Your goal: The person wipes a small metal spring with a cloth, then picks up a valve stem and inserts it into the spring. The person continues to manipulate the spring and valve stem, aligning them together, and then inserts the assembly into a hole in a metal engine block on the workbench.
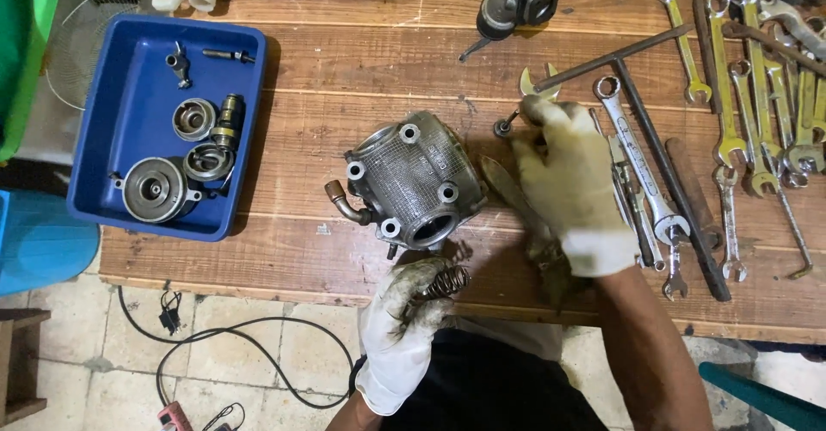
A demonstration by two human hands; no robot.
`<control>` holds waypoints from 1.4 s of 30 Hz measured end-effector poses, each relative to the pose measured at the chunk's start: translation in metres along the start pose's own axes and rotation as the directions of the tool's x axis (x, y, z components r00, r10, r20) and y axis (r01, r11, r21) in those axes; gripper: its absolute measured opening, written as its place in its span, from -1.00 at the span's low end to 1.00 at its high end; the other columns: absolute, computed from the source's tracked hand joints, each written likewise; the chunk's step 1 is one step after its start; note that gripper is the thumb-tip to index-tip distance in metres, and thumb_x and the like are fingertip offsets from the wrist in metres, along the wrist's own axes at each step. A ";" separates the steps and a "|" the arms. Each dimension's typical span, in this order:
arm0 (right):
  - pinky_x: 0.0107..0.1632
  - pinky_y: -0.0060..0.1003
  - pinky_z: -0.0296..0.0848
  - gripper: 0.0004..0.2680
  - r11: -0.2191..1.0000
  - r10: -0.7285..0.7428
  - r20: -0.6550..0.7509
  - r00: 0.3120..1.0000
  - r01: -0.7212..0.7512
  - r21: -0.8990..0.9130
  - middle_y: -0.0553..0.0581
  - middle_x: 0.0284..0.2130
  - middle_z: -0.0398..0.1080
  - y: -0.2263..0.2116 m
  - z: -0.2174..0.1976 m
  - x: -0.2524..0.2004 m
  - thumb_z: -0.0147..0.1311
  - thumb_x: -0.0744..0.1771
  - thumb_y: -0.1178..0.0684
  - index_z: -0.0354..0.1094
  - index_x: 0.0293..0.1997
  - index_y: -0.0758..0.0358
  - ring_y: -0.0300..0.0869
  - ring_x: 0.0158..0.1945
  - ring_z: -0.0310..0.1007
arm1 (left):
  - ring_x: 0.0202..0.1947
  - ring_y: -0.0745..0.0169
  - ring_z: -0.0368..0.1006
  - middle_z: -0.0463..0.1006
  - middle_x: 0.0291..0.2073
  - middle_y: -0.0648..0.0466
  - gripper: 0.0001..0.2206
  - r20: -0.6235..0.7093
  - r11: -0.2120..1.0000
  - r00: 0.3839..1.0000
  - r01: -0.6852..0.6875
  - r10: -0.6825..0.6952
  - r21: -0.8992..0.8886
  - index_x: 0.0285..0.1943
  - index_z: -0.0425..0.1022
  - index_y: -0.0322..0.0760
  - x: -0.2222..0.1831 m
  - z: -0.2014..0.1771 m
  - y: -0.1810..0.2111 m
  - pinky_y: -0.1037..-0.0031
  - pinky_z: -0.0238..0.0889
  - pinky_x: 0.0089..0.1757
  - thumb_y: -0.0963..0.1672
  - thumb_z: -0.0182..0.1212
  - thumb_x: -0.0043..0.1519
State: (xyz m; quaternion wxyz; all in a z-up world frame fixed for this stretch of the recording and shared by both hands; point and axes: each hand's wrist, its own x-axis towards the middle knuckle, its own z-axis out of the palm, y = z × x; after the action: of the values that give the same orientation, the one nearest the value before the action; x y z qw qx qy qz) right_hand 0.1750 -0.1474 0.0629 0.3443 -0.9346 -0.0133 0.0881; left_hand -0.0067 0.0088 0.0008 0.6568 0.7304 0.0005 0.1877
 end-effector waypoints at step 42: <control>0.04 -0.07 0.70 -0.65 0.458 0.085 0.405 0.910 -0.397 0.795 0.37 -0.10 0.58 -0.010 -0.027 -0.104 0.09 0.24 0.47 0.35 0.14 0.43 0.10 0.00 0.65 | 0.02 -0.09 0.52 0.52 0.07 -0.27 -0.59 0.100 0.402 0.929 0.249 -0.356 -0.881 0.25 0.37 -0.53 0.007 0.016 0.006 0.24 0.49 0.04 -0.24 0.36 0.24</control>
State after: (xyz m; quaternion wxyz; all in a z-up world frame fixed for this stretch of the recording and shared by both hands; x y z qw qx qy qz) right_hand 0.0780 -0.1661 0.1052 0.7419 -0.6006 0.1134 0.2756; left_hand 0.0031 -0.0053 0.0071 0.9597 0.2613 0.0699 0.0763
